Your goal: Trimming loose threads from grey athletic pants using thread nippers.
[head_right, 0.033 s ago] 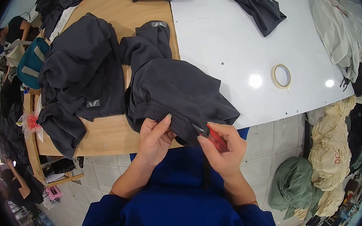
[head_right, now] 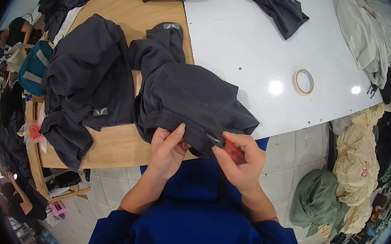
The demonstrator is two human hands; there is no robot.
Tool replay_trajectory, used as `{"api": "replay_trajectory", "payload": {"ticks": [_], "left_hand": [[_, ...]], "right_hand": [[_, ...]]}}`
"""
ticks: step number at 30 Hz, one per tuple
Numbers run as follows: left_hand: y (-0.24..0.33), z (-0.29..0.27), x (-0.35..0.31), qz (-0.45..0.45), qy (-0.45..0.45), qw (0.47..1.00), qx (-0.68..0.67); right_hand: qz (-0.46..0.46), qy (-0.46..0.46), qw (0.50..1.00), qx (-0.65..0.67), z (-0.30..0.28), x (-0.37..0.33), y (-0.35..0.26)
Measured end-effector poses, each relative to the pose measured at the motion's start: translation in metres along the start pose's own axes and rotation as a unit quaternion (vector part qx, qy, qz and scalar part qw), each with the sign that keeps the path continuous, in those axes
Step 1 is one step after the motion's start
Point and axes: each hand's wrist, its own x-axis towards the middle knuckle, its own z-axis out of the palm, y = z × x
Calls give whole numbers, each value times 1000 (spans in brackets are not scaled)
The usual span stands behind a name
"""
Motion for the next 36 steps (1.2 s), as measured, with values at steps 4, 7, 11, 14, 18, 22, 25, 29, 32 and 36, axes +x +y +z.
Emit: {"api": "replay_trajectory", "payload": {"ticks": [4,7,11,14,18,22,25,29,32,36], "left_hand": [[-2,-1,-1,6,-10,1000,-1],[-3,1,-2,10,7,1000,13],[-3,2,-3,14,5,1000,11],[-3,2,-2,18,1,1000,10],[-5,2,-1,19,21,999,21],[-4,1,-2,15,24,1000,14],[-4,3,-1,11,36,999,10],[-2,2,-2,0,34,999,22],[-3,3,-1,2,25,1000,6],[-7,3,-3,9,27,998,53]], "right_hand": [[-66,-26,993,-95,2,3,-1],[-108,-29,980,-162,4,5,-2],[-129,-25,971,-199,6,6,-5],[-131,-13,976,-174,9,7,-1],[-120,-8,981,-152,11,5,2],[-140,-41,978,-149,6,4,-2],[-267,-144,946,-113,7,10,-7],[-198,-97,969,-109,4,5,-4],[-76,-14,997,-23,11,4,-3],[-85,-54,976,-195,19,12,-3]]}}
